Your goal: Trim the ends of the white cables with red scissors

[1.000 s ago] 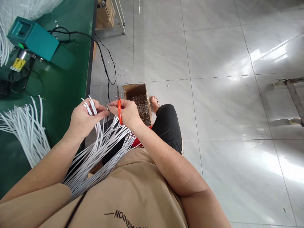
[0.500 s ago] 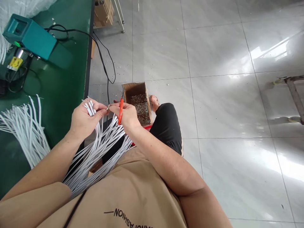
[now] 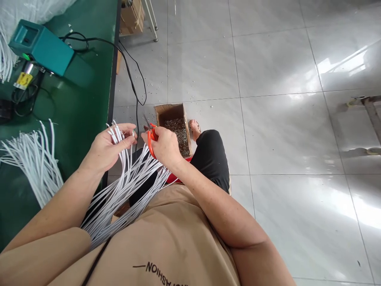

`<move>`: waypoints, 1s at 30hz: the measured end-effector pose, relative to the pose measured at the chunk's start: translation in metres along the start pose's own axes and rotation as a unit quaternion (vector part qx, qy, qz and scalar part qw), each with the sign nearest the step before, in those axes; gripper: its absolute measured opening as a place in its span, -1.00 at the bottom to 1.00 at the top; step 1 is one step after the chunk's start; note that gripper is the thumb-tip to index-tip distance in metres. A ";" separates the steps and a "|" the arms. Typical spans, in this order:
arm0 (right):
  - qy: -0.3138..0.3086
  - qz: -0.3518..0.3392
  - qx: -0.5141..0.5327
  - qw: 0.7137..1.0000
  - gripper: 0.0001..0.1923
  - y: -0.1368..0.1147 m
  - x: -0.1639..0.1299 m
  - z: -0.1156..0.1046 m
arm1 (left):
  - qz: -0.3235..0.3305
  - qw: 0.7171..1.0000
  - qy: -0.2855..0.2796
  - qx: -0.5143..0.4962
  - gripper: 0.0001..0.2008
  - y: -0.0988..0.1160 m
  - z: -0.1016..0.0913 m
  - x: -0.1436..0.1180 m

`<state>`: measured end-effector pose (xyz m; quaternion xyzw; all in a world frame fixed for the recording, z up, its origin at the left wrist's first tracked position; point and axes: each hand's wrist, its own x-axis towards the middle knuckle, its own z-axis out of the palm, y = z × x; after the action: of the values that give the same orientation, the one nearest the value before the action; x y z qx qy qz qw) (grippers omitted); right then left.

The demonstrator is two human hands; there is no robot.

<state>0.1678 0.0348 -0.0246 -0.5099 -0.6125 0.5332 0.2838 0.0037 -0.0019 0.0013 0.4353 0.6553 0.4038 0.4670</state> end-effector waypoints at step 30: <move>0.012 -0.193 -0.391 0.900 -0.71 0.015 0.006 -0.013 | -0.034 0.998 0.020 0.058 -0.60 0.004 -0.003 0.000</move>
<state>0.1829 0.0436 -0.0364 -0.4584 -0.8543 0.1796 0.1667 0.0019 -0.0009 0.0055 0.4308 0.7014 0.3576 0.4411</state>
